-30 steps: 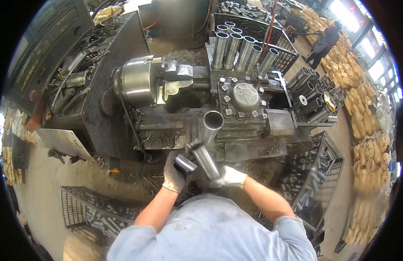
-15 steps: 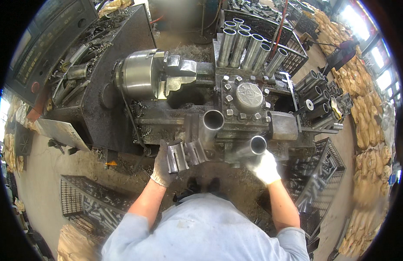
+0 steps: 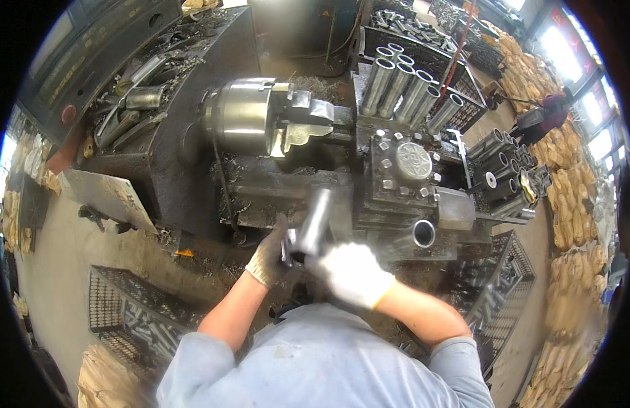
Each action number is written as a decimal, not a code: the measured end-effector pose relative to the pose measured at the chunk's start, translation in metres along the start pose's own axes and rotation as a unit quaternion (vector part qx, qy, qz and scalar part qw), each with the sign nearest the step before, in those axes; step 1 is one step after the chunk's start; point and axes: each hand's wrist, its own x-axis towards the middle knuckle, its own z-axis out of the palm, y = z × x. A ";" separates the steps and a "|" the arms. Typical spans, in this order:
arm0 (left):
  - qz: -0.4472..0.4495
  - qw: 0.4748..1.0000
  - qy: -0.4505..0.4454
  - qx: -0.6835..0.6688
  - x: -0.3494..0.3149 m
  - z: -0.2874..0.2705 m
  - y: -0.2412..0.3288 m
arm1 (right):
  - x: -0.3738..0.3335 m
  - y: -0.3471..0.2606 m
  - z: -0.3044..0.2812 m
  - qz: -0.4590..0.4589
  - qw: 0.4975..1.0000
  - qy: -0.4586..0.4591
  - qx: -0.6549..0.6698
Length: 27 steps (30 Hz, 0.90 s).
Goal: The person repeatedly picks up cylindrical metal parts from a wire basket, places them into a machine fixture, and then removes them to return to the basket. This cycle continues throughout the clip without visible machining or finishing.
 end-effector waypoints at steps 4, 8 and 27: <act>0.055 0.993 0.101 0.014 0.004 -0.021 0.009 | -0.010 -0.025 0.047 0.035 0.963 -0.030 0.265; 0.125 0.984 0.124 0.019 0.010 -0.035 0.022 | 0.002 -0.023 0.093 0.091 0.975 0.052 0.197; 0.233 0.928 0.040 0.289 0.037 0.036 -0.019 | 0.046 0.030 0.026 0.348 0.780 0.054 0.517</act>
